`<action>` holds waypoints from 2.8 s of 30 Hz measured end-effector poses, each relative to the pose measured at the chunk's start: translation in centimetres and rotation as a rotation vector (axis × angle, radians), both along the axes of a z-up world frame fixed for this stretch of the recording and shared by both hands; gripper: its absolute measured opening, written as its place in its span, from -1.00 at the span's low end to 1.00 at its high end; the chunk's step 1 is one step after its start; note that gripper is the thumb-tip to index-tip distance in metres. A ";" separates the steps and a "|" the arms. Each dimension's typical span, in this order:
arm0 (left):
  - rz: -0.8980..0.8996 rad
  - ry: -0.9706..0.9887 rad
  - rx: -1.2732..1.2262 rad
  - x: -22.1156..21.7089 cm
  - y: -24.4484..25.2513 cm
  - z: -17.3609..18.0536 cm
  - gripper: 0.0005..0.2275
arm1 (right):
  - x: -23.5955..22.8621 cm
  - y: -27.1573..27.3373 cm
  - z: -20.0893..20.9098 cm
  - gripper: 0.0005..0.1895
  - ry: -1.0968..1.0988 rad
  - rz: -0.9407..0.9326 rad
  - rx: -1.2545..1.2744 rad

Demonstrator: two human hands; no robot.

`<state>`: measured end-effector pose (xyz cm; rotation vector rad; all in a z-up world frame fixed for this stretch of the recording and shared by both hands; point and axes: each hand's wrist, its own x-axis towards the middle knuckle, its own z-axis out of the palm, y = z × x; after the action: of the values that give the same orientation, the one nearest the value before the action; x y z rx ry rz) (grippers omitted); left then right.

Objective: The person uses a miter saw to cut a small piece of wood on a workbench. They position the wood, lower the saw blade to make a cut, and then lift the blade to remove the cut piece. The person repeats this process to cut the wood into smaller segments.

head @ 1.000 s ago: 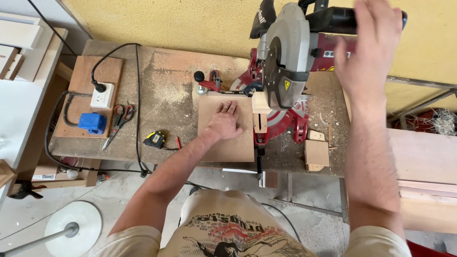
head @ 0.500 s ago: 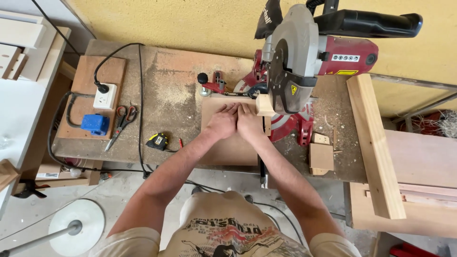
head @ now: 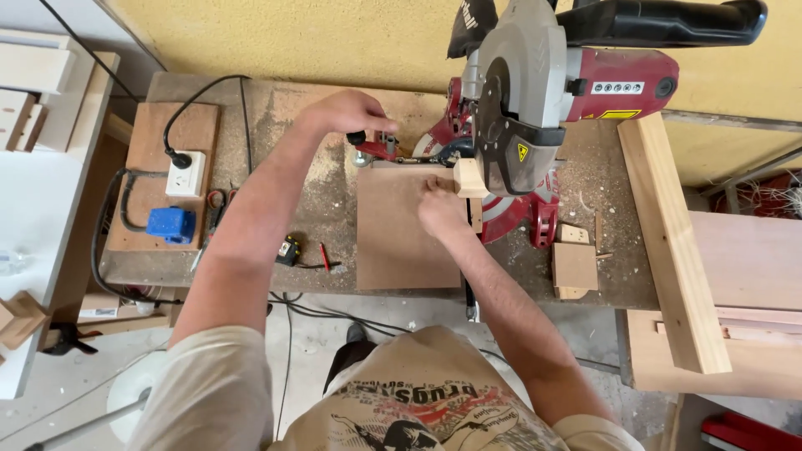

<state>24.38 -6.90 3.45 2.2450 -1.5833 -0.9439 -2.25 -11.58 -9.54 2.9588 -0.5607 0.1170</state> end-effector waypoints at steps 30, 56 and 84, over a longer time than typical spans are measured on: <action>0.106 0.487 0.270 4.0 -5.6 -8.7 -0.44 | 0.6 -1.1 -5.1 -0.49 -0.030 -0.102 0.095; -0.004 0.479 0.326 4.0 -6.8 -8.6 -0.49 | 1.1 -0.5 -4.0 -0.47 0.023 -0.130 0.110; 0.468 -0.286 -0.839 -9.0 2.5 -15.1 -0.28 | -2.0 1.9 6.3 -0.54 0.068 -0.056 0.458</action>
<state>15.36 -4.43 -11.68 1.9926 -1.1287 0.1674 -4.22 -9.67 -3.23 3.3632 -0.7486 -0.1371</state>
